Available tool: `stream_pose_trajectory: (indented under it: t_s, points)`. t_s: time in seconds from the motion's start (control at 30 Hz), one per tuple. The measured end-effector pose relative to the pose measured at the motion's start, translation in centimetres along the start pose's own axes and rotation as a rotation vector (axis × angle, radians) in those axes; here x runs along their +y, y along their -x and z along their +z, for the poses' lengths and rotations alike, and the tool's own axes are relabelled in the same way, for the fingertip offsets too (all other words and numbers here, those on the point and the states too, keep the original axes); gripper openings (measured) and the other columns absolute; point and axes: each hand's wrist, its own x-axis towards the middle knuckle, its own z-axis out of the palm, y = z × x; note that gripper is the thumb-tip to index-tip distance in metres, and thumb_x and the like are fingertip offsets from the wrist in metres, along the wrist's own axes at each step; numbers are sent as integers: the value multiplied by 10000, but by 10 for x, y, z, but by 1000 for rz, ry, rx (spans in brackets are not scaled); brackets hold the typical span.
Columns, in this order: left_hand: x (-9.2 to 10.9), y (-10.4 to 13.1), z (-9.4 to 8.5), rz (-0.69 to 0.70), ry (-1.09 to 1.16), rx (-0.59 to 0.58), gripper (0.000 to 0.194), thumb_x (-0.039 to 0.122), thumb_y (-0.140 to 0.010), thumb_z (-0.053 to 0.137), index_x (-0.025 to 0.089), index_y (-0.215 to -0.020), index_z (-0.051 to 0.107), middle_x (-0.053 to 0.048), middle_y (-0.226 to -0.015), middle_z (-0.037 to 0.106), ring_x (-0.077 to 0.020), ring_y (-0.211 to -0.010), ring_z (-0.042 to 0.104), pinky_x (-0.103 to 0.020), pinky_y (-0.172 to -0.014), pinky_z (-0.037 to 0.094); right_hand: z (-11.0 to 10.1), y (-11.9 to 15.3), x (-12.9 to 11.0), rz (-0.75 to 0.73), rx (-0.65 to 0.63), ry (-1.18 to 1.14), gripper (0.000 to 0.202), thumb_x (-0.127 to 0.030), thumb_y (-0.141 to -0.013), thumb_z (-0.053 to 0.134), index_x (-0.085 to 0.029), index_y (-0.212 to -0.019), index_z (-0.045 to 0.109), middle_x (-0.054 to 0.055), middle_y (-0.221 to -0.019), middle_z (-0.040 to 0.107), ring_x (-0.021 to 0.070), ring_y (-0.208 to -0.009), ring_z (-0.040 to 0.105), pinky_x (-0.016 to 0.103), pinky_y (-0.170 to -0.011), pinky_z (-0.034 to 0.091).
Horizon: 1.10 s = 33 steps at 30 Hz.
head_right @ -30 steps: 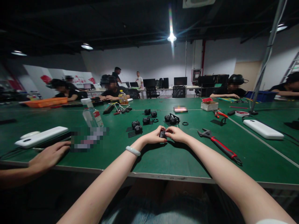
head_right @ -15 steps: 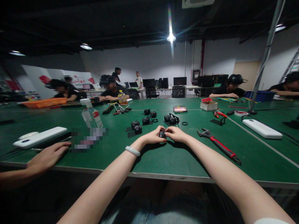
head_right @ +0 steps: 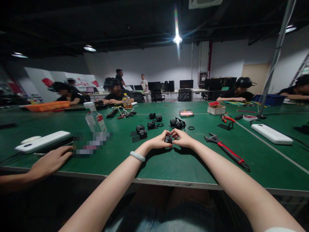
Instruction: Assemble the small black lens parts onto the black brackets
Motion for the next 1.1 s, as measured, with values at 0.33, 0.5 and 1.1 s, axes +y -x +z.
stream_pose_trajectory:
  t_s: [0.33,0.5,1.1]
  points:
    - [1,1,0,22,-12,15,560,381,-553,576,141,-992,324,-26,-883,450,-133,-775,455,-237,-637,398,1,0,0,-30,1,72,413,-163,-559,575,-169,-949,441,16,-840,506,113,-737,464,244,-650,382]
    - [2,1,1,6,-16,6,572,404,-553,570,142,-997,322,-29,-883,455,-132,-761,459,-224,-604,396,2,-1,3,-26,10,93,421,-203,-549,597,-172,-942,447,17,-843,504,112,-732,463,238,-633,384]
    - [6,2,0,-22,23,5,546,360,-544,581,145,-980,332,-21,-841,443,-115,-712,452,-219,-564,394,0,0,2,-17,29,121,382,-223,-584,577,-157,-948,483,38,-860,523,120,-742,492,264,-658,404]
